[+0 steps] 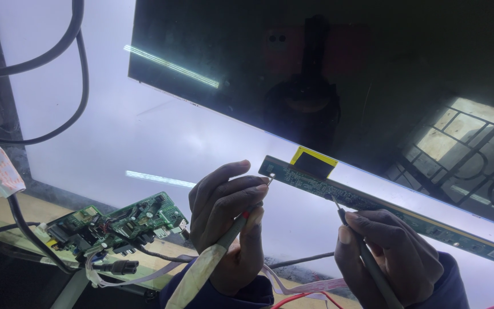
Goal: Testing and diagnosing a circuit board using a digital multimeter at a workbench.
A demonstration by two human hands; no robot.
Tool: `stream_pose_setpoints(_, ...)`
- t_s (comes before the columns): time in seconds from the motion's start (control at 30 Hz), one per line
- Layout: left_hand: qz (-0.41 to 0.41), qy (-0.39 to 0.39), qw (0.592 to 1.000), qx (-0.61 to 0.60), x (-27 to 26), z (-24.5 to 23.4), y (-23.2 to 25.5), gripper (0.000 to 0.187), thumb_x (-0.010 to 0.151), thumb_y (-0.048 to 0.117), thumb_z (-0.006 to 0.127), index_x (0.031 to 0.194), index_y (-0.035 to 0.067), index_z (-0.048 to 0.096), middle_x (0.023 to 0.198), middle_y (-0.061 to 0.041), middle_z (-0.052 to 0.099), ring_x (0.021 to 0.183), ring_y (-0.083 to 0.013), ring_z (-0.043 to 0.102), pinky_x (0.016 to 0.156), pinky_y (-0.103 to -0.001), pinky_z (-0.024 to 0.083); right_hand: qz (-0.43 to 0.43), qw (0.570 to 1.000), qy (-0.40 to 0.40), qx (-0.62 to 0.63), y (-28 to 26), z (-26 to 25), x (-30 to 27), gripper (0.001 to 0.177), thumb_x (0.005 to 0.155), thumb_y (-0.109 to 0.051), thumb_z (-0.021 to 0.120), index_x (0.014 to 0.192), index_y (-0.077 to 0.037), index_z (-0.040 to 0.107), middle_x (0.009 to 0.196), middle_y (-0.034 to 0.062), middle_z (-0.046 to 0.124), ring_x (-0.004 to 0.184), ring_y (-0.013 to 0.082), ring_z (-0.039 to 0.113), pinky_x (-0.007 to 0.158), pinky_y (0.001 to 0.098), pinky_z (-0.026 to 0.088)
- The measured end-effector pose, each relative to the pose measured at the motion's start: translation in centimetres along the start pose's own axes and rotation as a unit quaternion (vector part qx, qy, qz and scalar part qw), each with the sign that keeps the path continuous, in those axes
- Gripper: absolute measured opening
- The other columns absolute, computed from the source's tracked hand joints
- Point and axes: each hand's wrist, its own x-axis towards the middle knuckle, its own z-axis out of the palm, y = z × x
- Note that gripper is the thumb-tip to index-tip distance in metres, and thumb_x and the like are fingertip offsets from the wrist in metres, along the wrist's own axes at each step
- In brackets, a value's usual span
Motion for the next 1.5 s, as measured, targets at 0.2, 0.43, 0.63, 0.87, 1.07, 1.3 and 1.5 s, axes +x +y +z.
stream_pose_setpoints(0.2, 0.003, -0.014, 1.0, 0.0, 0.3, 0.2, 0.8, 0.019, 0.094, 0.017, 0.048, 0.091, 0.008, 0.063, 0.091, -0.006, 0.073, 0.107, -0.0284, 0.068, 0.099, -0.038, 0.048, -0.014, 1.0, -0.013, -0.002, 1.4, -0.6, 0.0, 0.019, 0.081, 0.005, 0.067, 0.097, -0.004, 0.059, 0.084, 0.0112, 0.069, 0.07, 0.0171, 0.071, 0.06, 0.0243, 0.054)
stream_pose_setpoints(0.43, -0.029, -0.051, 0.997, 0.053, -0.4, 2.1, 2.8, 0.011, 0.093, 0.009, 0.052, 0.095, 0.005, 0.062, 0.097, -0.01, 0.073, 0.113, -0.0294, 0.066, 0.101, -0.039, 0.047, -0.079, 0.995, 0.012, 0.055, 3.2, -2.1, 1.6, 0.011, 0.078, 0.004, 0.061, 0.084, -0.002, 0.054, 0.069, 0.0104, 0.063, 0.051, 0.0176, 0.061, 0.052, 0.0258, 0.054)
stream_pose_setpoints(0.63, -0.027, -0.053, 0.997, 0.058, -0.8, 2.3, 2.8, 0.013, 0.094, 0.01, 0.051, 0.097, 0.004, 0.062, 0.099, -0.011, 0.072, 0.115, -0.0314, 0.066, 0.102, -0.041, 0.046, -0.071, 0.996, 0.008, 0.054, 3.3, -2.5, 1.5, 0.013, 0.076, 0.003, 0.063, 0.083, -0.002, 0.054, 0.068, 0.0111, 0.064, 0.053, 0.0192, 0.063, 0.053, 0.0274, 0.056)
stream_pose_setpoints(0.87, 0.016, -0.011, 1.0, 0.012, -0.2, 0.7, 1.0, 0.018, 0.096, 0.02, 0.048, 0.094, 0.009, 0.062, 0.093, -0.006, 0.072, 0.108, -0.0293, 0.067, 0.099, -0.038, 0.049, -0.1, 0.994, -0.009, 0.039, 1.1, -1.4, 1.3, 0.01, 0.08, 0.005, 0.061, 0.089, 0.002, 0.058, 0.075, 0.0132, 0.066, 0.059, 0.0201, 0.065, 0.056, 0.0269, 0.055)
stream_pose_setpoints(1.07, 0.005, 0.001, 1.0, 0.002, 0.1, 0.2, 0.7, 0.017, 0.093, 0.02, 0.049, 0.09, 0.011, 0.064, 0.09, -0.004, 0.073, 0.107, -0.0263, 0.068, 0.097, -0.04, 0.048, -0.027, 0.999, 0.008, 0.029, -0.2, -0.6, 0.6, 0.02, 0.078, 0.014, 0.068, 0.088, 0.001, 0.056, 0.075, 0.0138, 0.066, 0.065, 0.0197, 0.069, 0.064, 0.0276, 0.056)
stream_pose_setpoints(1.3, 0.007, -0.002, 1.0, 0.004, 0.1, -0.1, 0.3, 0.018, 0.095, 0.02, 0.048, 0.091, 0.012, 0.064, 0.093, -0.003, 0.073, 0.107, -0.0266, 0.069, 0.096, -0.04, 0.049, -0.026, 1.0, 0.006, 0.004, 0.0, -0.4, 0.5, 0.015, 0.08, 0.009, 0.068, 0.09, 0.002, 0.06, 0.078, 0.0154, 0.068, 0.066, 0.0205, 0.069, 0.06, 0.0266, 0.053)
stream_pose_setpoints(1.5, 0.01, -0.005, 1.0, -0.008, 0.4, -0.3, 0.2, 0.018, 0.094, 0.019, 0.048, 0.092, 0.011, 0.063, 0.092, -0.003, 0.073, 0.106, -0.0275, 0.069, 0.097, -0.039, 0.048, -0.011, 1.0, 0.017, 0.001, -0.9, 0.0, 0.6, 0.016, 0.08, 0.011, 0.07, 0.088, 0.002, 0.06, 0.078, 0.0142, 0.067, 0.067, 0.0197, 0.068, 0.063, 0.0263, 0.053)
